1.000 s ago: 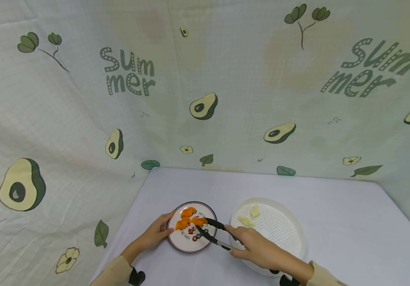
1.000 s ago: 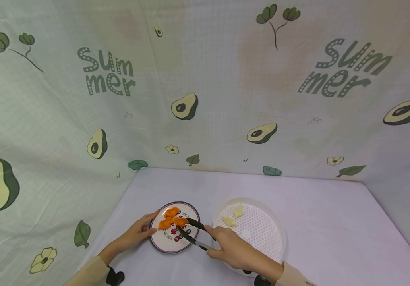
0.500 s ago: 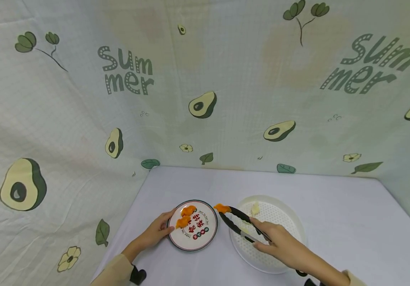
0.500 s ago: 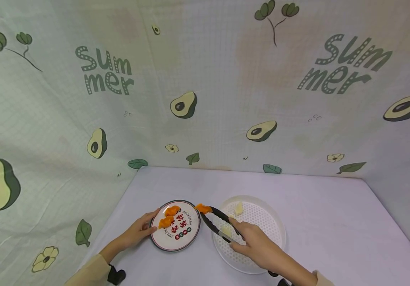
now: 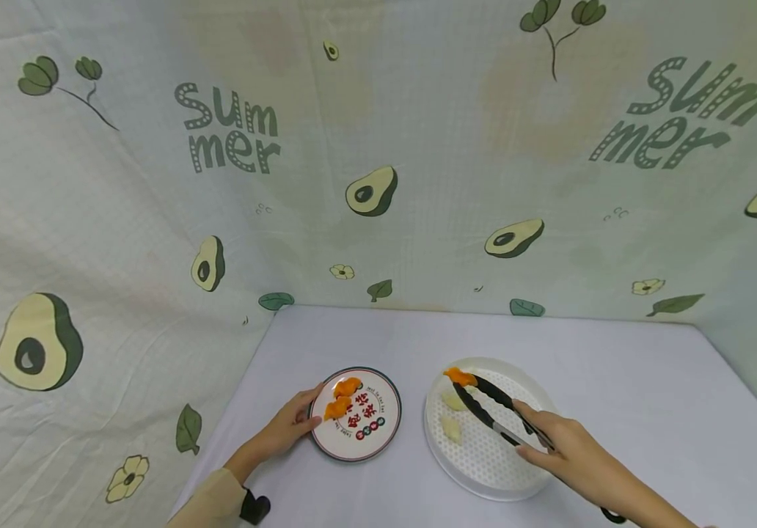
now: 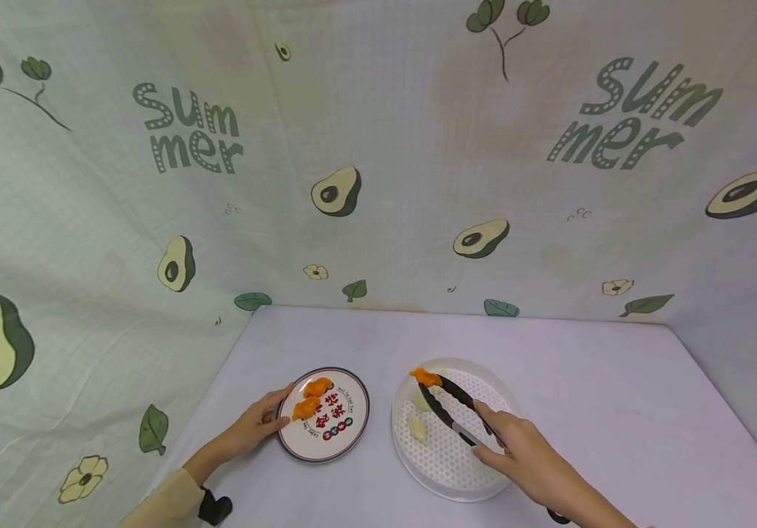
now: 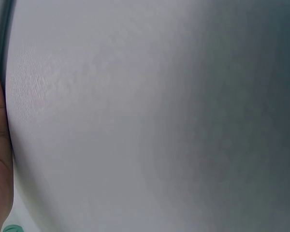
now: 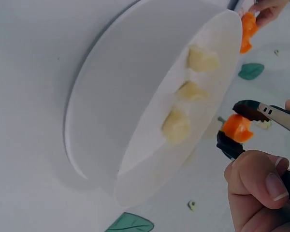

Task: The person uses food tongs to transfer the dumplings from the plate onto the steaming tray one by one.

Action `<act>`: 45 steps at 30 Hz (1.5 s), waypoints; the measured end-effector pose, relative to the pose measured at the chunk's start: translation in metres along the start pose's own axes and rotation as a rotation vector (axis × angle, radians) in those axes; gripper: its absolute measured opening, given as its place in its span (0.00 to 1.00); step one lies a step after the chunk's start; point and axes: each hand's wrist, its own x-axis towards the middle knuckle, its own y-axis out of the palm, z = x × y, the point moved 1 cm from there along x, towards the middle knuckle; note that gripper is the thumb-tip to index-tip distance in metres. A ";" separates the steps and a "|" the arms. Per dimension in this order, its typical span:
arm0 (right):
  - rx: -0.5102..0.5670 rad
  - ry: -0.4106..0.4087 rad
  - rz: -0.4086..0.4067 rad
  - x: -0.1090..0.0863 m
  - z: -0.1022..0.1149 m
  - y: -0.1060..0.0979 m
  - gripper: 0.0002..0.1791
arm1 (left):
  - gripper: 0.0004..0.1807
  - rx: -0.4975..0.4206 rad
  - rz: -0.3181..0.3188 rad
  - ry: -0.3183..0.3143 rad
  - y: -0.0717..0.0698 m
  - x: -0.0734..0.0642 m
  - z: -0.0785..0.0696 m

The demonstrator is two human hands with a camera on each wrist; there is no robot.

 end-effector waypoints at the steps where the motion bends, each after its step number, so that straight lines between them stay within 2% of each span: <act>1: 0.004 0.006 -0.005 -0.002 -0.002 -0.001 0.37 | 0.36 -0.001 0.000 0.001 0.000 0.000 0.000; 5: 0.015 0.043 -0.006 -0.008 -0.012 -0.004 0.37 | 0.36 -0.001 0.001 -0.003 0.000 0.002 0.000; 8: -0.018 0.067 -0.010 -0.012 -0.019 -0.004 0.38 | 0.36 0.000 -0.008 -0.010 0.000 0.002 0.000; 15: -0.002 0.139 0.040 -0.018 -0.036 -0.002 0.38 | 0.36 0.006 -0.016 -0.034 0.002 0.001 -0.002; 19: 0.000 0.183 0.060 -0.018 -0.042 -0.001 0.40 | 0.36 0.008 -0.019 -0.024 0.001 -0.001 -0.002; 28: 0.041 0.244 0.090 -0.015 -0.047 0.000 0.41 | 0.36 0.011 -0.013 -0.021 0.001 -0.001 -0.001; 33: 0.015 0.270 0.112 -0.010 -0.049 -0.001 0.41 | 0.36 0.023 -0.017 -0.020 0.003 0.003 -0.001; 42: 0.060 0.287 0.116 -0.012 -0.049 0.000 0.43 | 0.36 0.028 -0.023 -0.012 0.003 0.002 0.000; 45: 0.037 0.277 0.099 -0.012 -0.047 -0.003 0.43 | 0.36 0.028 -0.026 -0.009 0.003 0.001 0.001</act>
